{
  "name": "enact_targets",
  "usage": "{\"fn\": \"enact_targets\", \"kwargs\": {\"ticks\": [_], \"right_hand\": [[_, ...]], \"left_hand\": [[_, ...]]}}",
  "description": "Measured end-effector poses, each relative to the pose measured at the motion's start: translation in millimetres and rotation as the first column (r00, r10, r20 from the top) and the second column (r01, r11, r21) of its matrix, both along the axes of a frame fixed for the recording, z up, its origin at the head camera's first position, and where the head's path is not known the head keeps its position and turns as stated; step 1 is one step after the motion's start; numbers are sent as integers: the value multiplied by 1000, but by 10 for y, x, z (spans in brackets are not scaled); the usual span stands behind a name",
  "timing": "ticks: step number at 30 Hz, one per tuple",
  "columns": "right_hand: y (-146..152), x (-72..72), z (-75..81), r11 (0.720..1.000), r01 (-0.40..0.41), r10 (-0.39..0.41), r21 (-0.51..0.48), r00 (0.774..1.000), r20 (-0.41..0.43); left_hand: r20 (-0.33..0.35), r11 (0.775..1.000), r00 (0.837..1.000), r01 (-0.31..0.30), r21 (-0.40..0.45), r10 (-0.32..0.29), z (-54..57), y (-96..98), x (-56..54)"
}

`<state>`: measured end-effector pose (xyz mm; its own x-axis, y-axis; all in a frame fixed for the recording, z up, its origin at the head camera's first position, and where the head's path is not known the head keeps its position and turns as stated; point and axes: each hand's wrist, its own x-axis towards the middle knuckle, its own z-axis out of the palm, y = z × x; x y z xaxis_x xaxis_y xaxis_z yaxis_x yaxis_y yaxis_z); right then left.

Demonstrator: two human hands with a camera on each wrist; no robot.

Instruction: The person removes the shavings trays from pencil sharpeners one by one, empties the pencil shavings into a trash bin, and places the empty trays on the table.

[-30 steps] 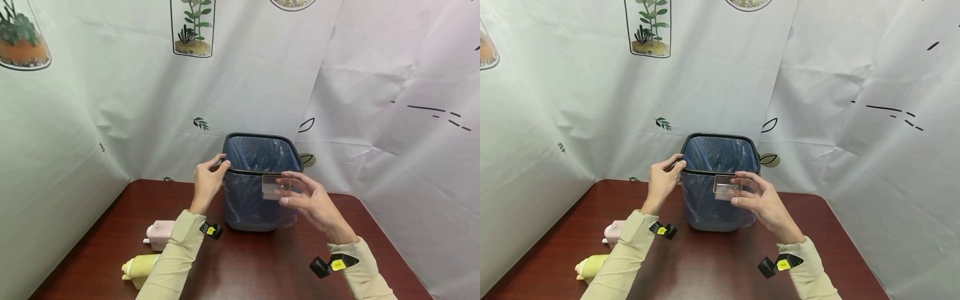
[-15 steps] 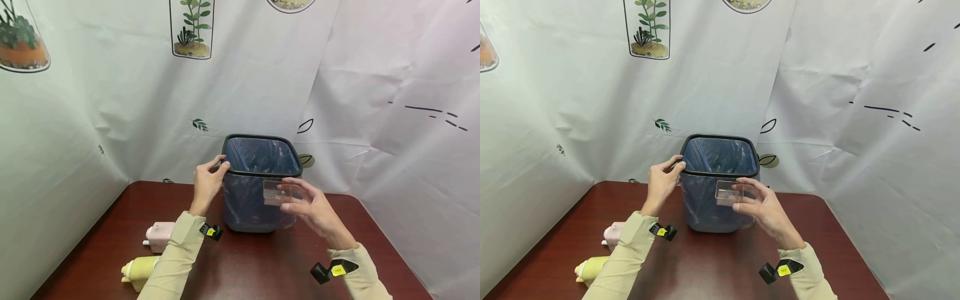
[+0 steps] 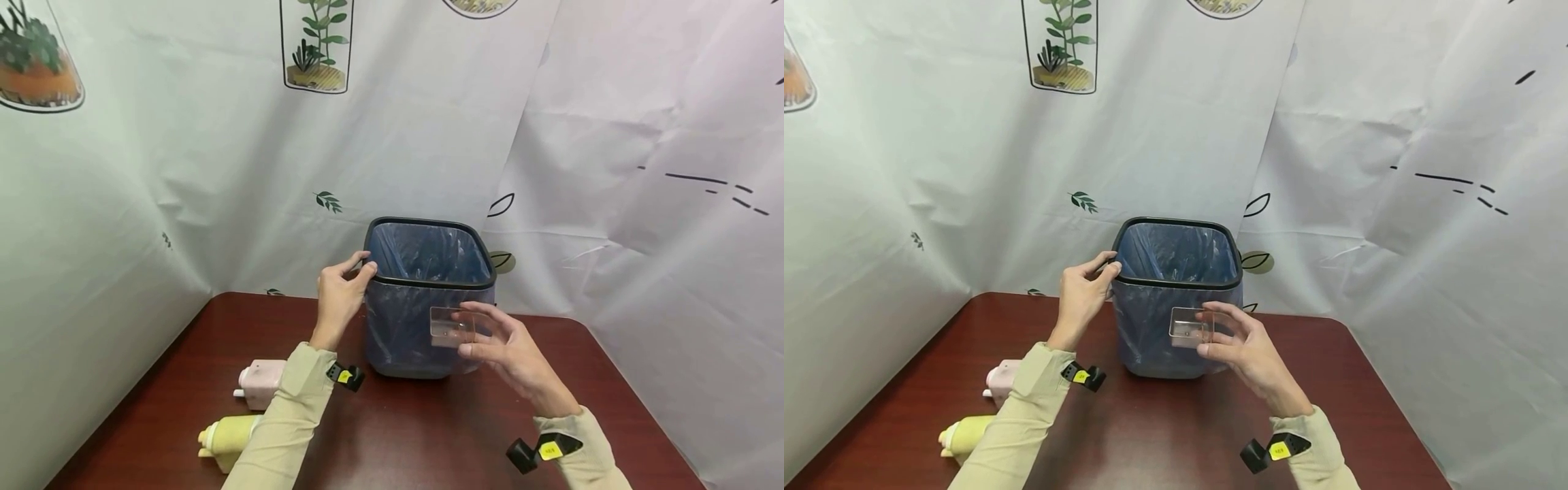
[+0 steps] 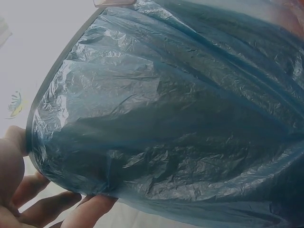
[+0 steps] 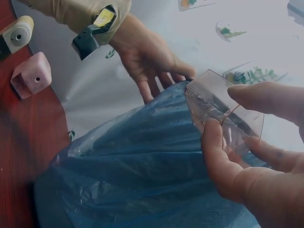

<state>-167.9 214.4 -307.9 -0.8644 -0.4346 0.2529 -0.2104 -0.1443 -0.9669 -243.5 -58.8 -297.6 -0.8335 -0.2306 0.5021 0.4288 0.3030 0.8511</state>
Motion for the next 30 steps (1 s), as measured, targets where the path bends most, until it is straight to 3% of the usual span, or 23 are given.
{"fn": "enact_targets", "kwargs": {"ticks": [15, 30], "right_hand": [[-40, -32, -150, 998, -51, 51, -34, 999, 4], [-46, -6, -273, 999, -34, 35, -20, 998, 52]], "left_hand": [[-8, 1000, 1000, 6, 4, -6, -2, 1, -9], [-12, 1000, 1000, -2, -4, 2, 10, 3, 9]]}}
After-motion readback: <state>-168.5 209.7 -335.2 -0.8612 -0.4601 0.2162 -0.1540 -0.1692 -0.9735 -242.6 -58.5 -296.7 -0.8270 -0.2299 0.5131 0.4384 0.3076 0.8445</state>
